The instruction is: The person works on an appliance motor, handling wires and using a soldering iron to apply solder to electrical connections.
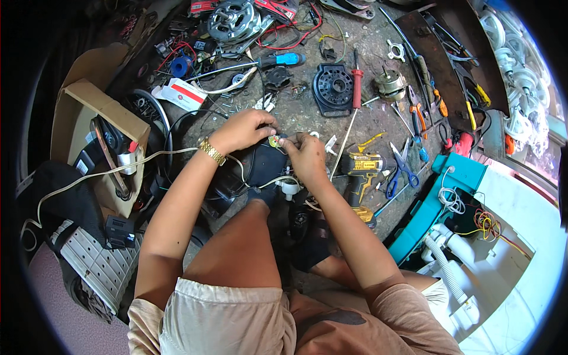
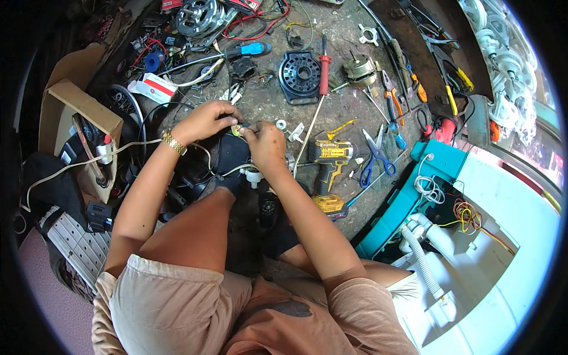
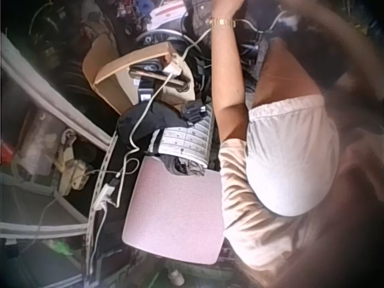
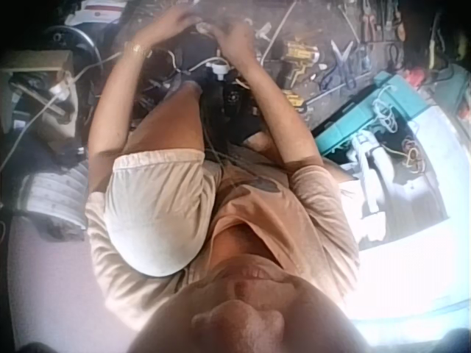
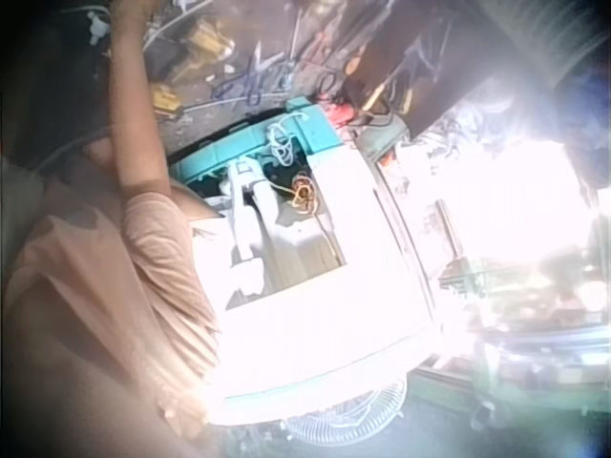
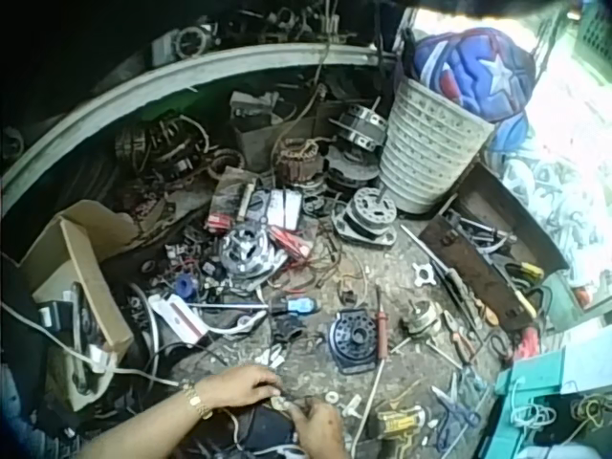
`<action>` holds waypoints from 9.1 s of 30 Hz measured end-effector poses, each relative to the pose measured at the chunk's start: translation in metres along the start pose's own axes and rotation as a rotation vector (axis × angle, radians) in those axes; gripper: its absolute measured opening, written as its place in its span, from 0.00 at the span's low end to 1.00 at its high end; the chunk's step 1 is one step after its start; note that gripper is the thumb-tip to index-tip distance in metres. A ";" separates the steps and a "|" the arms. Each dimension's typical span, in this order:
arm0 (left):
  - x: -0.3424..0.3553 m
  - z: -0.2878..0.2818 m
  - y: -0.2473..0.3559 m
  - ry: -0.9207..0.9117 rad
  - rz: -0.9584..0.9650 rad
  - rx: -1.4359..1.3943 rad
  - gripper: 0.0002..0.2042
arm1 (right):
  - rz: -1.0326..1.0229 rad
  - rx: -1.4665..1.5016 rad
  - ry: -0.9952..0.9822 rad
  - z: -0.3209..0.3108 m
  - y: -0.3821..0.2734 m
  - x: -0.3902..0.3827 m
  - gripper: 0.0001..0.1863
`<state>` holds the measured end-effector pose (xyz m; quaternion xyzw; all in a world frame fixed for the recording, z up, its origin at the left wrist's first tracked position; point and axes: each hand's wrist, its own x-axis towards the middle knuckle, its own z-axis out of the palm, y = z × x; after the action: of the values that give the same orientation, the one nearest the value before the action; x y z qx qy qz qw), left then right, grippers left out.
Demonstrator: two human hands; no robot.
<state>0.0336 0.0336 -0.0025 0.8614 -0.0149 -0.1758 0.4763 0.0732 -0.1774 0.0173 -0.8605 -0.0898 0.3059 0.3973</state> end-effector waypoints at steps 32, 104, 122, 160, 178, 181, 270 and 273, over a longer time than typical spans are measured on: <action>0.032 -0.018 0.006 -0.235 -0.151 -0.032 0.10 | -0.059 -0.033 0.106 0.001 -0.004 -0.003 0.12; -0.036 0.064 0.067 0.599 -0.274 0.198 0.16 | -0.217 0.155 0.109 0.012 0.033 0.006 0.06; -0.035 0.068 0.046 0.586 -0.482 -0.028 0.11 | -0.215 -0.025 0.155 0.008 0.003 0.003 0.09; -0.039 0.071 0.054 0.591 -0.320 0.217 0.09 | -0.021 -0.553 -0.305 -0.023 -0.032 0.053 0.18; -0.043 0.073 0.051 0.565 -0.278 0.107 0.10 | -0.335 -0.184 -0.435 -0.036 0.015 0.067 0.14; -0.040 0.073 0.055 0.543 -0.264 0.127 0.10 | -0.270 -0.103 -0.414 -0.031 0.019 0.066 0.17; -0.024 0.009 0.009 0.366 -0.017 0.013 0.07 | -0.499 -0.503 0.059 -0.138 0.018 0.012 0.13; -0.023 0.014 0.008 0.419 -0.018 -0.027 0.08 | -0.496 -0.503 0.054 -0.137 0.015 0.010 0.13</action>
<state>0.0091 0.0222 0.0039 0.8728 0.0942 0.0028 0.4788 0.1620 -0.2698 0.0695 -0.8913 -0.3580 0.1453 0.2375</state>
